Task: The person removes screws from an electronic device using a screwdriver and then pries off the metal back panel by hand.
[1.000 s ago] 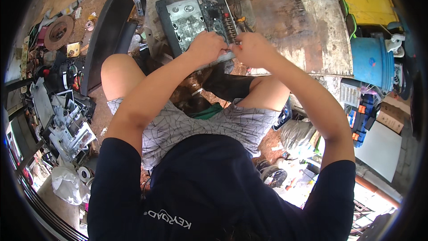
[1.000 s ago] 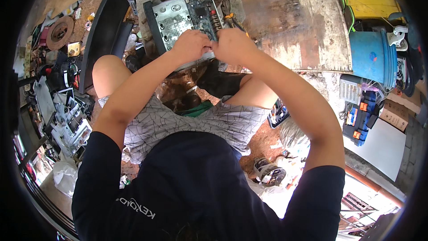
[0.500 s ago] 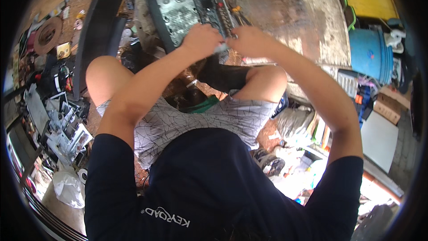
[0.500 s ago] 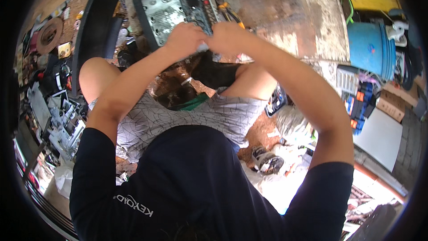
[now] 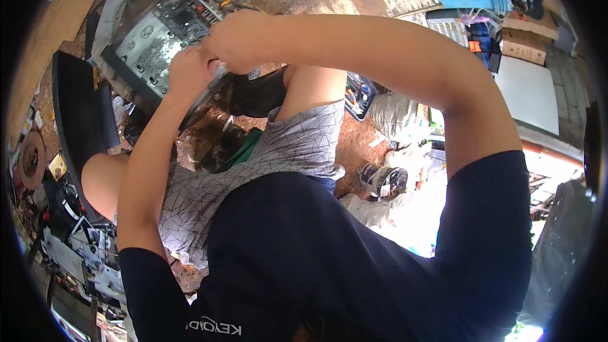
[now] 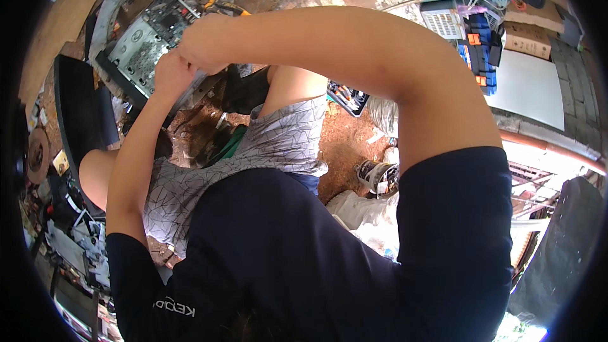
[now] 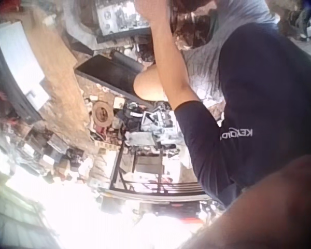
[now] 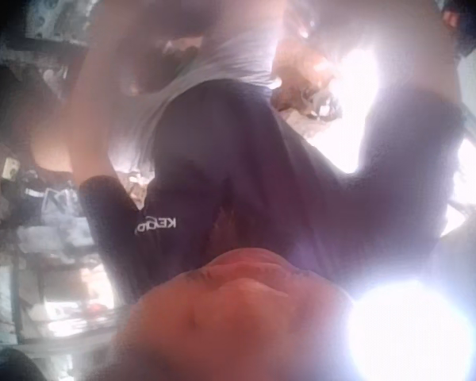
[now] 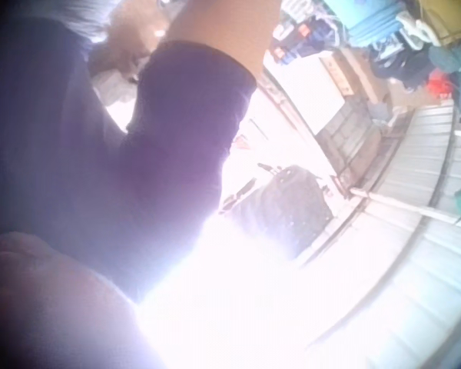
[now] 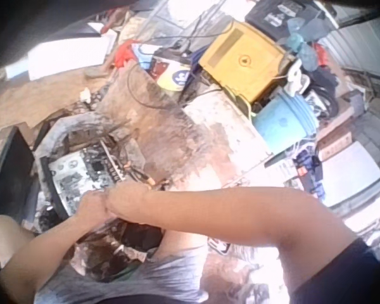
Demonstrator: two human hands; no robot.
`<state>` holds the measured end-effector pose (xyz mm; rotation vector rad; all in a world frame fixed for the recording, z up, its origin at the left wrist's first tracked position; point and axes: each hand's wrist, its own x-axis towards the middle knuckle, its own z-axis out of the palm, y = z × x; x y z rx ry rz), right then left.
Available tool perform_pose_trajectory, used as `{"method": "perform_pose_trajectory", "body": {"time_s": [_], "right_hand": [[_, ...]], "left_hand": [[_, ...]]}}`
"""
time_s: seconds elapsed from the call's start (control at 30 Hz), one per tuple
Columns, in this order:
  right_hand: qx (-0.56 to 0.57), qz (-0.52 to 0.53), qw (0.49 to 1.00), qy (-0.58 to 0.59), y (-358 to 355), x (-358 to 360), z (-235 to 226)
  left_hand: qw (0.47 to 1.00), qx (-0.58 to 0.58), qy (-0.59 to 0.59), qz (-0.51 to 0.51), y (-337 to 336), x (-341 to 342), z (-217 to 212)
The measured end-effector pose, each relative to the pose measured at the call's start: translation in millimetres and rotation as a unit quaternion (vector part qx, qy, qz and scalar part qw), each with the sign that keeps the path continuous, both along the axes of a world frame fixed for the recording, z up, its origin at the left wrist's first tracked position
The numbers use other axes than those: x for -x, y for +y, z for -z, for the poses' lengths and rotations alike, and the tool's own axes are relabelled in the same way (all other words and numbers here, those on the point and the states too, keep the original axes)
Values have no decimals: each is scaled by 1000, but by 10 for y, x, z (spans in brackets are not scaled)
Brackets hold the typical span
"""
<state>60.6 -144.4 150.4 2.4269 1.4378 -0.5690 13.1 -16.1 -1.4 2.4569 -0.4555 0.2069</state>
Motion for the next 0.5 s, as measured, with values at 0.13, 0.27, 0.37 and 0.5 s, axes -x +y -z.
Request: {"method": "perform_pose_trajectory", "body": {"time_s": [0.13,0.27,0.37,0.5], "right_hand": [[57,99,989,89,-44,-4,-62],[-10,131,989,68,-59,39,125],[-75,-37,997,-7,-168,64,285],[-118,-59,991,-9,-182,28,245]], "left_hand": [[999,8,34,16,-5,13,-30],[999,-16,30,16,33,44,-58],[996,28,-45,65,105,-46,107],[999,-16,27,-18,94,-56,202]]}}
